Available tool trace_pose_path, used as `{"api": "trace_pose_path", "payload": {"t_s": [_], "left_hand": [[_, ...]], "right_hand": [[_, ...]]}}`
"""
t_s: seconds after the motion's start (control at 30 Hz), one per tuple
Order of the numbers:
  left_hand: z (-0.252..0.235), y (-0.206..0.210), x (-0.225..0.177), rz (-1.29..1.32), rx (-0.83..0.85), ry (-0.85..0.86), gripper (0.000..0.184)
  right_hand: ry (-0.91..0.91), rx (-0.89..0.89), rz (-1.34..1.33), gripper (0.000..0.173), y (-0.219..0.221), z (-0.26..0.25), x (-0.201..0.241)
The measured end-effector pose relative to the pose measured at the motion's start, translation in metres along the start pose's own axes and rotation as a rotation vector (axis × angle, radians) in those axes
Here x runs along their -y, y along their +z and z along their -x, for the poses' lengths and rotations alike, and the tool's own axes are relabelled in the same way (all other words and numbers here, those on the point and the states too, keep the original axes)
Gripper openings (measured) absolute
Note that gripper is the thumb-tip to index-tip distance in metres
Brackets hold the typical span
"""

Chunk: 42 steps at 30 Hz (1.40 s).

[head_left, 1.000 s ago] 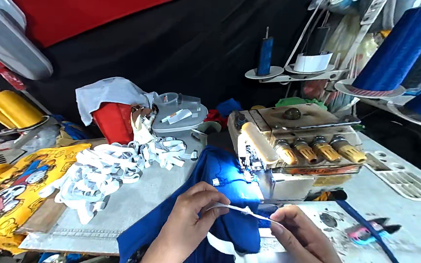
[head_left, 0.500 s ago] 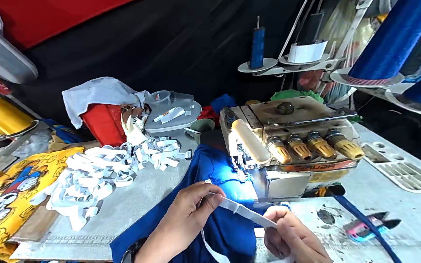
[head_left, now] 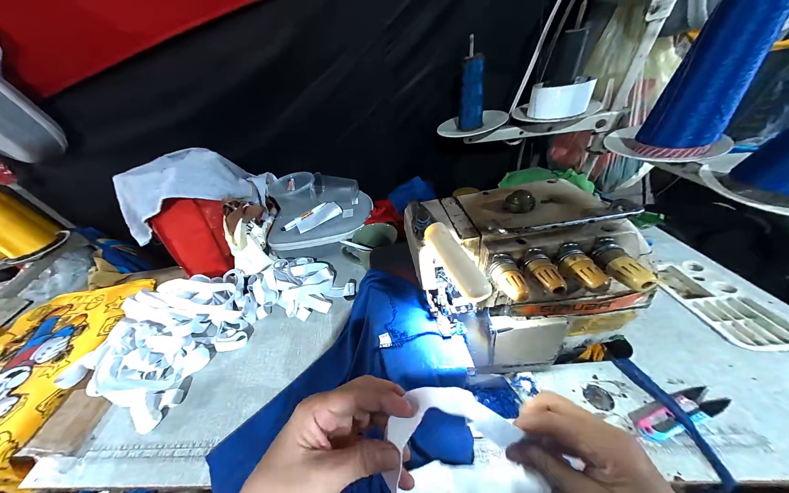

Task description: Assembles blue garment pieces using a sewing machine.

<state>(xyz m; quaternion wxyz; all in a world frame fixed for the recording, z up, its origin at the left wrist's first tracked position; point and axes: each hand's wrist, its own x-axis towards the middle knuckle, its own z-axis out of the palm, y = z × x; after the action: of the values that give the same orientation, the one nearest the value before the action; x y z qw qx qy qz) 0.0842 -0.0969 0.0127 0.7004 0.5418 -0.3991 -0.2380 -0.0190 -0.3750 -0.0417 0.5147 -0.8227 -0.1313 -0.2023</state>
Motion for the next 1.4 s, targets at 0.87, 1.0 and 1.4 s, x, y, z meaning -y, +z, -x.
{"api": "trace_pose_path", "payload": {"t_s": [0.87, 1.0, 1.4], "left_hand": [[-0.086, -0.032, -0.057, -0.919, 0.029, -0.384, 0.028], [-0.118, -0.032, -0.034, -0.822, 0.01, -0.415, 0.016], [-0.096, -0.026, 0.003, -0.834, -0.015, -0.212, 0.016]], "right_hand": [[0.174, -0.361, -0.176, 0.013, 0.059, -0.02, -0.014], [0.246, -0.488, -0.391, 0.01, 0.088, -0.024, -0.017], [0.129, -0.353, -0.551, 0.014, 0.08, 0.0, -0.038]]}}
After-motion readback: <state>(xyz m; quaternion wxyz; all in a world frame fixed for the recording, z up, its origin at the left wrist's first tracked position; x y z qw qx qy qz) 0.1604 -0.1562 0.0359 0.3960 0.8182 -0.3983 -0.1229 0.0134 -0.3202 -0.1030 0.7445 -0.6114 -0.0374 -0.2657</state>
